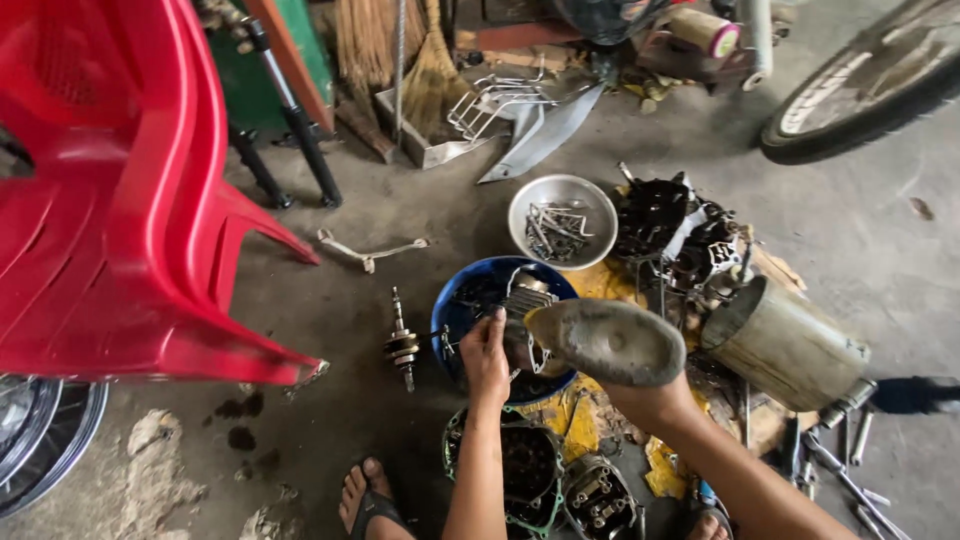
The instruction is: Repairing and cleaning various motorcycle engine components such as the crankshaft and cylinder block.
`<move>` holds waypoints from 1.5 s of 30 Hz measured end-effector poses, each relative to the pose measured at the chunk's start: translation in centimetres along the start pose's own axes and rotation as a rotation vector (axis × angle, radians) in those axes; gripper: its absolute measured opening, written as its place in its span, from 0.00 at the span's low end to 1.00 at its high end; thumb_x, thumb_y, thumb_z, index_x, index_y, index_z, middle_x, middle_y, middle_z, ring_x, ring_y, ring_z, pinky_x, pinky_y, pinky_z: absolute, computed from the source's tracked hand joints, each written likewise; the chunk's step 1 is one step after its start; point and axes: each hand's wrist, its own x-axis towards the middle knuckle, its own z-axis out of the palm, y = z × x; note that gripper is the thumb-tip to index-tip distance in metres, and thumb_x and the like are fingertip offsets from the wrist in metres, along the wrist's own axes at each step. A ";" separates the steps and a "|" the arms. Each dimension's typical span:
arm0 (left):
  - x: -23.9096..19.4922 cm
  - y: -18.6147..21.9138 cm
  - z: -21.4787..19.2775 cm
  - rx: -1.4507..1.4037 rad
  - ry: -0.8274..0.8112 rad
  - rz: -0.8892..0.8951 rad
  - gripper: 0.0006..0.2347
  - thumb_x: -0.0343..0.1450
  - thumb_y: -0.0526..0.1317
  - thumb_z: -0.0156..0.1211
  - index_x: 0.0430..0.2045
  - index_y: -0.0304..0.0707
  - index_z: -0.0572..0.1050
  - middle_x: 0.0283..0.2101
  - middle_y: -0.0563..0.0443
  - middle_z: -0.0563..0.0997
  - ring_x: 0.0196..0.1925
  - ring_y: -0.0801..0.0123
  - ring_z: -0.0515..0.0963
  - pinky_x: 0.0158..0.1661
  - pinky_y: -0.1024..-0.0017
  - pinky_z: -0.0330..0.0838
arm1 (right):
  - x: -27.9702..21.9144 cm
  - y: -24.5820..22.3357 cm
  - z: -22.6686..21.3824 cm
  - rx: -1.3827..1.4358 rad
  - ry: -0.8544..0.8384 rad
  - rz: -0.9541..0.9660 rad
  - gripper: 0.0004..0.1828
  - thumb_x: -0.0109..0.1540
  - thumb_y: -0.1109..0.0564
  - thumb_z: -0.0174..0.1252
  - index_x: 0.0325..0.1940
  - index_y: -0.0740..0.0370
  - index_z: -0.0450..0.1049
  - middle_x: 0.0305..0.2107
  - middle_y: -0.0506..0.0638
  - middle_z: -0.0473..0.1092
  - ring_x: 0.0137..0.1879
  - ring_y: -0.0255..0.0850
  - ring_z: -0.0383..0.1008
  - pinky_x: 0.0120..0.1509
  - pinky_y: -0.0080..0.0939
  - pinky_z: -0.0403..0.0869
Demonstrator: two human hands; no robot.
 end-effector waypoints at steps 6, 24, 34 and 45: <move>0.4 0.9 -1.8 0.225 -0.149 0.192 0.19 0.76 0.43 0.63 0.15 0.35 0.66 0.20 0.64 0.62 0.25 0.82 0.58 0.26 0.73 0.52 | 0.6 -0.1 -0.1 -0.035 -0.021 0.116 0.18 0.56 0.58 0.70 0.48 0.62 0.76 0.43 0.51 0.78 0.47 0.39 0.82 0.49 0.37 0.83; 2.0 -1.6 -1.0 -0.500 0.063 -0.474 0.16 0.77 0.52 0.59 0.31 0.36 0.77 0.21 0.53 0.77 0.19 0.71 0.76 0.18 0.72 0.75 | 0.0 0.7 -0.9 0.322 0.077 0.123 0.20 0.60 0.62 0.64 0.55 0.65 0.69 0.48 0.58 0.76 0.50 0.41 0.82 0.51 0.41 0.82; 0.8 -0.6 1.4 -0.743 0.153 -0.815 0.15 0.75 0.49 0.53 0.43 0.36 0.77 0.44 0.43 0.83 0.43 0.54 0.83 0.44 0.49 0.82 | -1.0 3.7 -0.1 0.045 0.037 -0.007 0.20 0.61 0.59 0.63 0.58 0.62 0.73 0.52 0.53 0.77 0.56 0.42 0.78 0.61 0.44 0.78; 0.2 1.5 1.2 -0.221 0.067 -0.403 0.15 0.73 0.45 0.61 0.43 0.29 0.79 0.41 0.45 0.86 0.40 0.60 0.86 0.41 0.61 0.82 | -2.4 5.8 -1.1 -0.663 -0.007 -0.300 0.23 0.58 0.62 0.61 0.59 0.52 0.75 0.51 0.53 0.76 0.57 0.45 0.76 0.68 0.54 0.72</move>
